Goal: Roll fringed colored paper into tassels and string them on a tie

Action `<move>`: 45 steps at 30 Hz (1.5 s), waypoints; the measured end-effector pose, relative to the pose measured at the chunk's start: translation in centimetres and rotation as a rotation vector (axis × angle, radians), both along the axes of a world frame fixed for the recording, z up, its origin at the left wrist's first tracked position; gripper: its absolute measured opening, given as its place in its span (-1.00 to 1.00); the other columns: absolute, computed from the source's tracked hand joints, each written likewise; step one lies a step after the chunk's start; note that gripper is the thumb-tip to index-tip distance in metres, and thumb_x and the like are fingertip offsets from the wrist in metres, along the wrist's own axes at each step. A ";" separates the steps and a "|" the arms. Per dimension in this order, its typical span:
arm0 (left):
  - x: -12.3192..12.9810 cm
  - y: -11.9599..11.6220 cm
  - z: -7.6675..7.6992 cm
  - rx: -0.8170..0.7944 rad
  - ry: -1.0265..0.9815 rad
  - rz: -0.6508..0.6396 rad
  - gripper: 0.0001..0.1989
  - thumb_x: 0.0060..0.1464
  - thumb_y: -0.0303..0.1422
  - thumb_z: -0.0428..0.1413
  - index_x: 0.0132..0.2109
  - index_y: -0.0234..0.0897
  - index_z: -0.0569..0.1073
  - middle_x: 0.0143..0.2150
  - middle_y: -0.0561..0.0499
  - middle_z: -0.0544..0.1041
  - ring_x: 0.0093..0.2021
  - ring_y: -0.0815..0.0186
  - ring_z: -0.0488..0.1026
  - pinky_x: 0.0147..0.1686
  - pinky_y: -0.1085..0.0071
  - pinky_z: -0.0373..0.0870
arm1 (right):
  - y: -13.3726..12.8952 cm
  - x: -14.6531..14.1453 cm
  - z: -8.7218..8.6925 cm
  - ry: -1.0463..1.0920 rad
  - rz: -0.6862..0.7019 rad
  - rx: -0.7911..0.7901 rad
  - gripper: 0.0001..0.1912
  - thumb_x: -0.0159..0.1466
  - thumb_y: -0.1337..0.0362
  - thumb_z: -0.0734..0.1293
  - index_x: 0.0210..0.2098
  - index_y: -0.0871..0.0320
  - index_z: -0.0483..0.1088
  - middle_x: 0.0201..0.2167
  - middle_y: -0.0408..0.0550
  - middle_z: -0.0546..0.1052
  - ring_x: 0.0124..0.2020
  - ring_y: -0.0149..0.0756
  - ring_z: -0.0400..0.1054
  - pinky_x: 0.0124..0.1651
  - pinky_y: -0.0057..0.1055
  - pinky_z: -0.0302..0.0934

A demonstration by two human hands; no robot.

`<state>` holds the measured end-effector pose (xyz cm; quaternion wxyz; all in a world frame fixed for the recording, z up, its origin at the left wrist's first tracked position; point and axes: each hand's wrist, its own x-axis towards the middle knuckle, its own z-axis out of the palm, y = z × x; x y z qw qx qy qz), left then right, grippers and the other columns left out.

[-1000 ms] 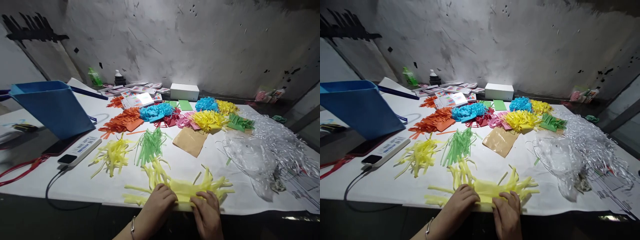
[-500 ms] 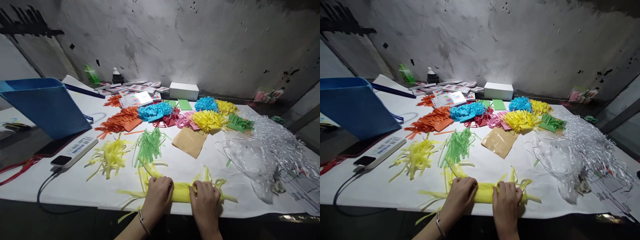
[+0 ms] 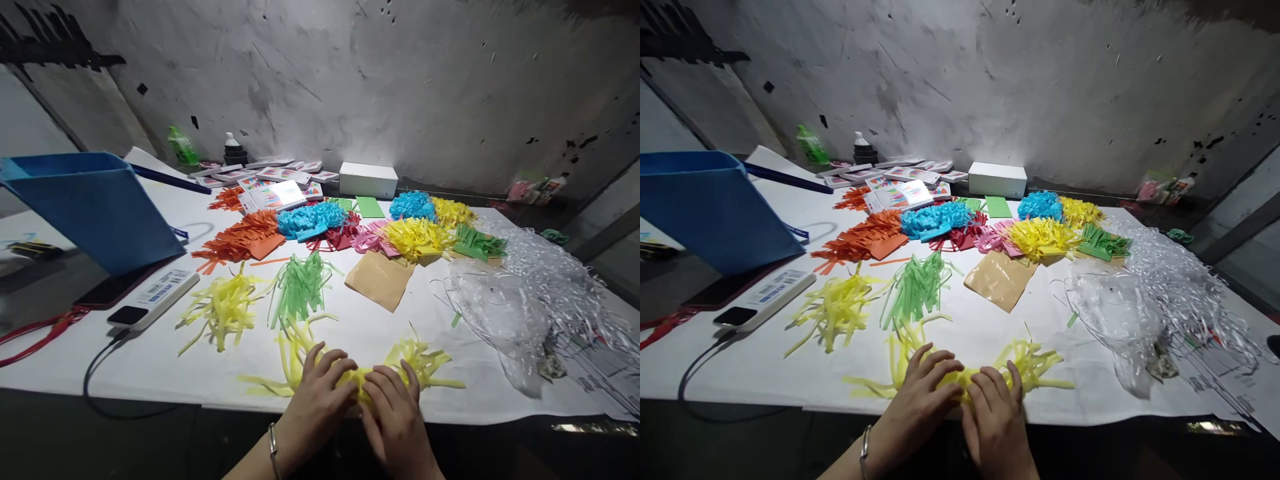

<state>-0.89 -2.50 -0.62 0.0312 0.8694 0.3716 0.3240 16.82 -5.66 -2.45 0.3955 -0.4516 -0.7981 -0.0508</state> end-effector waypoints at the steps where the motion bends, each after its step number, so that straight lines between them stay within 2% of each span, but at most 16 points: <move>1: -0.1 -0.2 -0.2 0.011 0.001 -0.013 -0.94 0.23 -0.40 0.13 -0.24 -0.15 0.47 -0.17 0.06 0.58 -0.03 0.18 0.40 0.24 0.03 -0.05 | -0.1 -0.1 0.0 -0.008 0.011 0.001 -0.78 0.34 0.38 0.21 -0.07 0.13 0.42 -0.14 -0.05 0.59 0.00 -0.16 0.43 0.37 -0.04 -0.22; 4: -0.8 -0.5 -0.6 -0.026 0.036 -0.025 -0.80 0.29 -0.50 0.03 -0.29 -0.18 0.45 -0.32 0.11 0.56 -0.18 0.28 0.41 0.21 0.10 0.00 | -0.3 0.0 -0.4 -0.005 0.012 0.022 -0.75 0.35 0.44 0.15 -0.11 0.14 0.42 -0.19 -0.07 0.60 -0.04 -0.19 0.45 0.38 -0.05 -0.23; 6: -1.6 -0.4 -0.7 -0.052 0.056 -0.015 -0.79 0.30 -0.50 0.01 -0.29 -0.18 0.45 -0.33 0.11 0.55 -0.22 0.28 0.40 0.19 0.10 0.01 | -0.5 0.5 -0.8 -0.009 0.013 0.016 -0.74 0.35 0.49 0.13 -0.16 0.14 0.41 -0.24 -0.09 0.59 -0.07 -0.22 0.45 0.37 -0.07 -0.20; 10: -2.4 -0.2 -0.8 -0.098 0.075 0.036 -0.81 0.29 -0.49 0.04 -0.30 -0.20 0.45 -0.27 0.08 0.56 -0.19 0.24 0.39 0.09 0.12 0.08 | -0.9 1.4 -0.7 -0.009 -0.019 -0.026 -0.80 0.37 0.45 0.17 -0.20 0.12 0.40 -0.19 -0.09 0.58 -0.02 -0.20 0.42 0.34 -0.07 -0.20; 13: -1.8 0.1 -0.6 -0.154 0.113 0.117 -0.81 0.28 -0.49 0.02 -0.32 -0.24 0.45 -0.27 0.03 0.53 -0.22 0.22 0.38 -0.03 0.16 0.16 | -0.6 1.1 -0.5 0.013 -0.132 -0.032 -0.80 0.39 0.41 0.16 -0.26 0.10 0.38 -0.20 -0.07 0.56 -0.06 -0.17 0.41 0.29 -0.01 -0.15; 17: -0.4 0.7 0.2 -0.221 0.221 0.274 -0.77 0.27 -0.43 0.02 -0.37 -0.27 0.46 -0.31 -0.04 0.48 -0.25 0.17 0.37 -0.16 0.16 0.19 | 0.3 0.3 -0.7 -0.021 -0.332 -0.054 -0.79 0.41 0.33 0.15 -0.33 0.11 0.34 -0.31 -0.03 0.52 -0.17 -0.11 0.40 0.20 0.10 -0.04; 19: -0.1 1.0 0.4 -0.231 0.251 0.317 -0.76 0.24 -0.41 0.03 -0.40 -0.28 0.45 -0.32 -0.05 0.48 -0.26 0.16 0.37 -0.18 0.16 0.19 | 0.7 0.1 -0.7 -0.022 -0.375 -0.045 -0.81 0.40 0.32 0.16 -0.32 0.12 0.35 -0.27 0.01 0.51 -0.15 -0.08 0.41 0.18 0.13 -0.03; 21: 0.0 1.2 0.4 -0.231 0.243 0.332 -0.80 0.22 -0.42 0.05 -0.39 -0.28 0.45 -0.32 -0.05 0.48 -0.27 0.16 0.37 -0.19 0.16 0.20 | 0.8 0.0 -0.6 -0.022 -0.295 -0.012 -0.81 0.39 0.39 0.15 -0.21 0.12 0.39 -0.19 0.03 0.52 -0.08 -0.11 0.41 0.22 0.08 -0.02; 24: -0.3 1.1 -0.1 -0.165 0.135 0.275 -0.91 0.18 -0.48 0.07 -0.26 -0.26 0.46 -0.20 -0.07 0.52 -0.17 0.15 0.39 -0.06 0.12 0.19 | 0.4 0.2 -0.3 -0.068 -0.053 -0.004 -0.77 0.40 0.39 0.15 -0.06 0.11 0.39 -0.17 -0.02 0.54 -0.05 -0.20 0.42 0.25 -0.08 0.04; 27: -0.8 0.5 -0.4 -0.080 0.089 0.037 -0.91 0.21 -0.45 0.11 -0.18 -0.17 0.47 -0.12 0.01 0.55 -0.09 0.20 0.39 0.14 0.07 0.05 | -0.2 0.7 0.0 -0.109 0.048 -0.008 -0.77 0.40 0.20 0.22 -0.04 0.16 0.40 -0.17 -0.01 0.56 -0.08 -0.18 0.43 0.25 -0.11 0.06; 30: -1.5 -0.3 -0.5 -0.081 0.130 -0.110 -0.95 0.23 -0.38 0.14 -0.24 -0.15 0.46 -0.25 0.09 0.56 -0.20 0.27 0.39 0.09 0.16 0.08 | -0.9 1.3 0.1 -0.097 0.088 -0.002 -0.85 0.40 0.26 0.24 -0.14 0.15 0.43 -0.24 -0.07 0.57 -0.13 -0.23 0.44 0.28 -0.13 0.00; 34: -2.1 -1.1 -0.4 -0.108 0.131 -0.124 -0.90 0.26 -0.42 0.09 -0.25 -0.18 0.46 -0.30 0.08 0.54 -0.25 0.28 0.36 -0.06 0.23 0.13 | -1.6 1.6 0.0 -0.024 0.091 -0.029 -0.84 0.39 0.41 0.22 -0.25 0.11 0.42 -0.29 -0.13 0.57 -0.16 -0.29 0.44 0.28 -0.14 -0.03; 39: -2.1 -1.3 -0.1 -0.151 0.100 -0.110 -0.82 0.29 -0.43 0.06 -0.30 -0.19 0.47 -0.34 0.06 0.52 -0.28 0.28 0.34 -0.12 0.27 0.17 | -1.8 1.1 -0.1 -0.037 0.053 0.007 -0.85 0.39 0.35 0.22 -0.15 0.11 0.44 -0.15 -0.07 0.59 -0.04 -0.21 0.44 0.29 -0.08 -0.05; 42: -2.2 -1.4 -0.1 -0.167 0.056 -0.064 -0.80 0.29 -0.42 0.05 -0.32 -0.19 0.48 -0.30 0.04 0.53 -0.25 0.27 0.35 -0.12 0.26 0.20 | -1.9 1.1 0.0 -0.007 0.062 -0.029 -0.80 0.37 0.41 0.21 -0.18 0.07 0.44 -0.21 -0.14 0.59 -0.08 -0.24 0.45 0.28 -0.09 -0.04; 45: -2.2 -1.6 0.0 -0.185 0.028 0.019 -0.81 0.28 -0.44 0.04 -0.33 -0.22 0.46 -0.27 0.00 0.51 -0.24 0.24 0.35 -0.14 0.24 0.23 | -2.1 1.0 -0.1 0.055 -0.001 -0.086 -0.80 0.38 0.41 0.19 -0.25 0.07 0.42 -0.18 -0.10 0.57 -0.05 -0.21 0.43 0.28 -0.05 -0.08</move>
